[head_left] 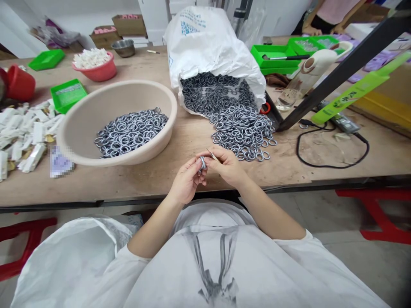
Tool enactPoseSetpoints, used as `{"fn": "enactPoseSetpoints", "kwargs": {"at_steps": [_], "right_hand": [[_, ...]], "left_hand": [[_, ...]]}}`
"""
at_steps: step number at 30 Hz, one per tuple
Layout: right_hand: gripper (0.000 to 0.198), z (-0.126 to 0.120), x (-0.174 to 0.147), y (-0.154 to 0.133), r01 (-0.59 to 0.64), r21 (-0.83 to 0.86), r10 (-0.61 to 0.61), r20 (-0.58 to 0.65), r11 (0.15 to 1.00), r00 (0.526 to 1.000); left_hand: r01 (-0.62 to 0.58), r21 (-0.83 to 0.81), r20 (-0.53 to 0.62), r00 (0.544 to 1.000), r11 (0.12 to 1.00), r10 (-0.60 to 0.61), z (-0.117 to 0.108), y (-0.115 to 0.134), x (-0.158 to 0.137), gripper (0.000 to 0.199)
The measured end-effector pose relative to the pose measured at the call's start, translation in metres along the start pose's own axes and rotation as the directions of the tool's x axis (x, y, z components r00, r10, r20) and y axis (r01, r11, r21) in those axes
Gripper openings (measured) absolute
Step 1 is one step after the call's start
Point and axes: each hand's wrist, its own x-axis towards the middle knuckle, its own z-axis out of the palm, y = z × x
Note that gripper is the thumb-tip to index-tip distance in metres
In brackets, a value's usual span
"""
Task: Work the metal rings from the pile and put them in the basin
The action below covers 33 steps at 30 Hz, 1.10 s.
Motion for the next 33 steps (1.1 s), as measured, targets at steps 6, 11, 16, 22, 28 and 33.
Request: {"fn": "enactPoseSetpoints", "kwargs": {"at_steps": [6, 11, 16, 22, 28, 33], "right_hand": [[0.042, -0.006, -0.011, -0.02, 0.021, -0.237, -0.011, 0.046, 0.971, 0.999], [0.048, -0.008, -0.017, -0.038, 0.174, -0.587, -0.045, 0.228, 0.791, 0.973], [0.046, -0.011, -0.016, -0.045, 0.206, -0.656, -0.013, 0.286, 0.726, 0.958], [0.048, -0.012, -0.015, -0.043, 0.187, -0.565, 0.037, 0.361, 0.804, 0.932], [0.062, -0.015, -0.005, -0.019, 0.019, -0.396, 0.05, 0.163, 0.918, 0.985], [0.056, -0.008, -0.005, -0.015, -0.069, -0.078, 0.074, 0.064, 0.995, 0.995]], "left_hand": [[-0.099, 0.078, -0.012, 0.995, 0.992, 0.1, -0.004, 0.004, -0.001, 0.031], [-0.12, 0.144, 0.014, 0.993, 0.982, 0.119, -0.008, 0.006, -0.003, 0.032], [-0.166, 0.272, 0.096, 0.985, 0.948, 0.144, -0.014, 0.01, -0.004, 0.031], [-0.214, 0.42, 0.189, 0.971, 0.882, 0.146, -0.022, 0.021, -0.006, 0.033], [-0.121, 0.453, 0.32, 0.947, 0.883, -0.034, -0.02, 0.02, -0.011, 0.034], [-0.08, 0.239, 0.22, 0.975, 0.968, 0.026, -0.019, 0.015, -0.007, 0.03]]}}
